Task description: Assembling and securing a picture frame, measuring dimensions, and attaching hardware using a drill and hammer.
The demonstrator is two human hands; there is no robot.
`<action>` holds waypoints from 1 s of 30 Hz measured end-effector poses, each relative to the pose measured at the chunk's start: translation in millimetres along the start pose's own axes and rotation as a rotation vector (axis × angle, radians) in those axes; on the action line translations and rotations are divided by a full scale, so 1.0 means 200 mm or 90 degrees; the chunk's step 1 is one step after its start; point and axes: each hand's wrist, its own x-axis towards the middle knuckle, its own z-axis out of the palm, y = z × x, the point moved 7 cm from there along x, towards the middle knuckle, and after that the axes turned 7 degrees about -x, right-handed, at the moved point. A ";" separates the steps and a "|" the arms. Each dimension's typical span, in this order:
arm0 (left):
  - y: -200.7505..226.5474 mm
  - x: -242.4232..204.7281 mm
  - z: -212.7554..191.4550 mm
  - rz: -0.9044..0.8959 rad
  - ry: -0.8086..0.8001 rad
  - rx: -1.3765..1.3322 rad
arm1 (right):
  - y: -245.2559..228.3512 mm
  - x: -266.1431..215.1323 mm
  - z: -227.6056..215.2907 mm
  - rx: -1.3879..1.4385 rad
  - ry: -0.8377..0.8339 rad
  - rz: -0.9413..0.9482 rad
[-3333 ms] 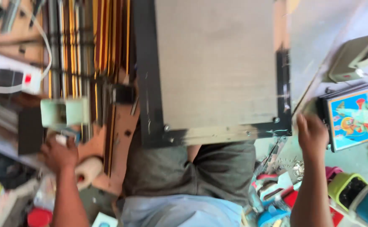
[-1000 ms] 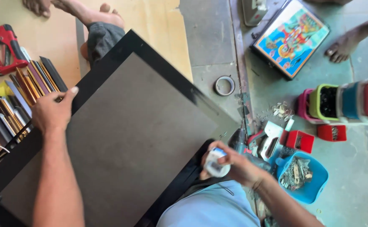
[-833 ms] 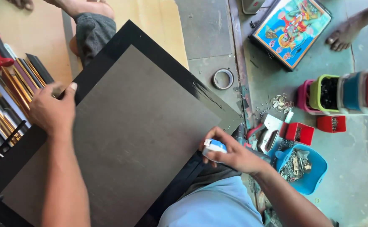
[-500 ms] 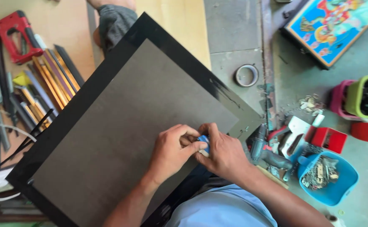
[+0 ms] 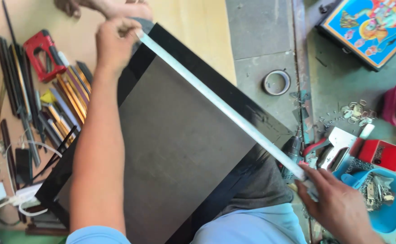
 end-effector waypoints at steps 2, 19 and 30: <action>-0.14 0.07 0.06 -0.031 0.007 0.170 | -0.03 -0.01 -0.01 0.022 0.098 -0.032; -0.03 -0.10 0.14 -0.089 0.021 0.046 | -0.08 -0.02 0.10 -0.034 0.262 -0.243; -0.12 -0.16 0.12 0.123 0.047 0.092 | -0.07 -0.06 0.15 -0.030 0.264 -0.292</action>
